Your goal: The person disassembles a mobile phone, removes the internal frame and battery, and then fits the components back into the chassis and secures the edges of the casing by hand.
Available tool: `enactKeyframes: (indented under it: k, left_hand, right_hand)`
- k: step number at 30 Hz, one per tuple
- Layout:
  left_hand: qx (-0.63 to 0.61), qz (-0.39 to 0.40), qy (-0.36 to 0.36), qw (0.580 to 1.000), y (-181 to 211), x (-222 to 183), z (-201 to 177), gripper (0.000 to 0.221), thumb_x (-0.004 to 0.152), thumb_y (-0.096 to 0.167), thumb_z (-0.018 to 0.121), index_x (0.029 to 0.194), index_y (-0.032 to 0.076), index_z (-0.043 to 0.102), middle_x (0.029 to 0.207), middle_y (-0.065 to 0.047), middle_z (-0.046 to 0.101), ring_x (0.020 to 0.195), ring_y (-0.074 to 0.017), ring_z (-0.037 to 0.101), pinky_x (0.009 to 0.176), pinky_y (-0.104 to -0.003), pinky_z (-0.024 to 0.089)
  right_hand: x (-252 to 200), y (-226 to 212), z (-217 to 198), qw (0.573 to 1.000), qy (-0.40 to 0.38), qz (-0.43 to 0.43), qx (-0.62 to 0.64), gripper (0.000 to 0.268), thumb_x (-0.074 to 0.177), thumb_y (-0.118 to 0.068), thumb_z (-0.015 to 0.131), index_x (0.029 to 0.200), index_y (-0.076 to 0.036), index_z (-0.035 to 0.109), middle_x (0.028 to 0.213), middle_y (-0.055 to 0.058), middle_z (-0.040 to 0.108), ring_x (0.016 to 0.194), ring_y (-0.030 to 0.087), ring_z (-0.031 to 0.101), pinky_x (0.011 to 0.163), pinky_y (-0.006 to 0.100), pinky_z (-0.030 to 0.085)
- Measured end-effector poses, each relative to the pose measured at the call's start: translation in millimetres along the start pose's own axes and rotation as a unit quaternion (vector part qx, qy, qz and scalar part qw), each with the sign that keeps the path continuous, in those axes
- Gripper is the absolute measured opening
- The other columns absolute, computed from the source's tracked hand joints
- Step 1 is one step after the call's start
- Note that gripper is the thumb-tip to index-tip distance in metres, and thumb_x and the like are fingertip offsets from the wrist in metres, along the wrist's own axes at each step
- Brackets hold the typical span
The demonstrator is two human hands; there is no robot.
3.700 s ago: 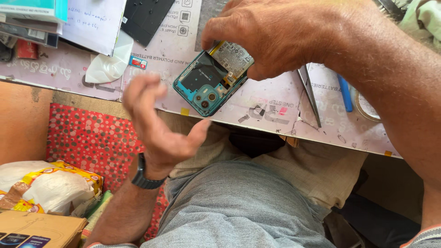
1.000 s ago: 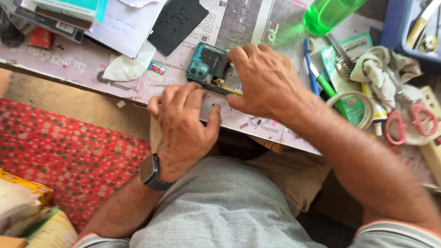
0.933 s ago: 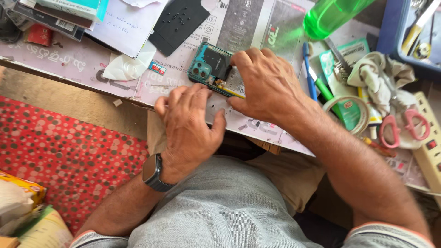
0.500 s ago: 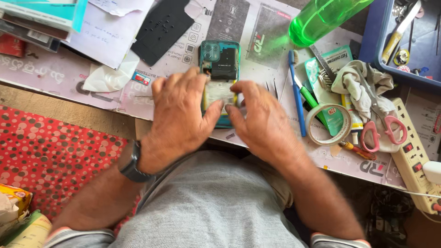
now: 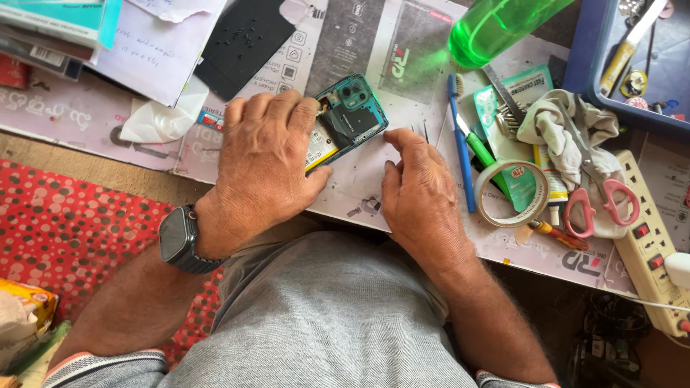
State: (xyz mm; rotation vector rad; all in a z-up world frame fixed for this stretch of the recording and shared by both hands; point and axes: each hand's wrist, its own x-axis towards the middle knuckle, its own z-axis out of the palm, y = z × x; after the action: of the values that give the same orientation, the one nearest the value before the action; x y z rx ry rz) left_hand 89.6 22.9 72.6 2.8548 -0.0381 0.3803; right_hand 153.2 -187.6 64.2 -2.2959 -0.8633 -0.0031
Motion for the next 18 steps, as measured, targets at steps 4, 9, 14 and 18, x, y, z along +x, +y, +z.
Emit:
enactKeyframes:
  k: [4,9,14,18]
  left_hand:
    - [-0.049,0.001,0.006,0.999,-4,-2,6,0.067,0.073,0.030,0.083,0.128,0.001,0.058,0.125,-0.015,0.061,0.116,-0.0329,0.053,0.102,-0.047,0.039]
    - [-0.089,0.034,0.031,0.995,2,4,19,0.069,0.068,0.029,0.083,0.125,-0.003,0.059,0.124,-0.019,0.061,0.114,-0.0348,0.053,0.102,-0.048,0.041]
    - [-0.123,0.083,-0.002,0.989,3,19,24,0.069,0.069,0.028,0.082,0.126,-0.004,0.059,0.125,-0.019,0.061,0.112,-0.0337,0.054,0.103,-0.046,0.042]
    - [-0.125,0.089,-0.011,0.988,3,19,16,0.067,0.070,0.028,0.082,0.125,-0.003,0.061,0.125,-0.021,0.062,0.115,-0.0361,0.054,0.104,-0.047,0.041]
  right_hand:
    - [-4,-4,-3,0.996,-0.014,0.049,-0.074,0.043,0.090,-0.014,0.074,0.129,-0.003,0.058,0.111,0.017,0.068,0.099,0.034,0.063,0.088,0.048,0.048]
    - [-15,8,-14,0.975,0.042,-0.009,-0.218,0.037,0.088,-0.020,0.078,0.118,-0.005,0.064,0.118,0.015,0.064,0.112,0.033,0.060,0.090,0.047,0.044]
    - [-15,25,-15,0.964,0.037,0.060,-0.258,0.020,0.093,-0.016,0.076,0.109,-0.007,0.069,0.108,0.012,0.065,0.106,0.033,0.061,0.089,0.048,0.045]
    - [-17,22,-18,0.973,0.043,0.052,-0.219,0.017,0.094,-0.013,0.075,0.109,-0.008,0.068,0.110,0.012,0.066,0.106,0.032,0.062,0.089,0.047,0.045]
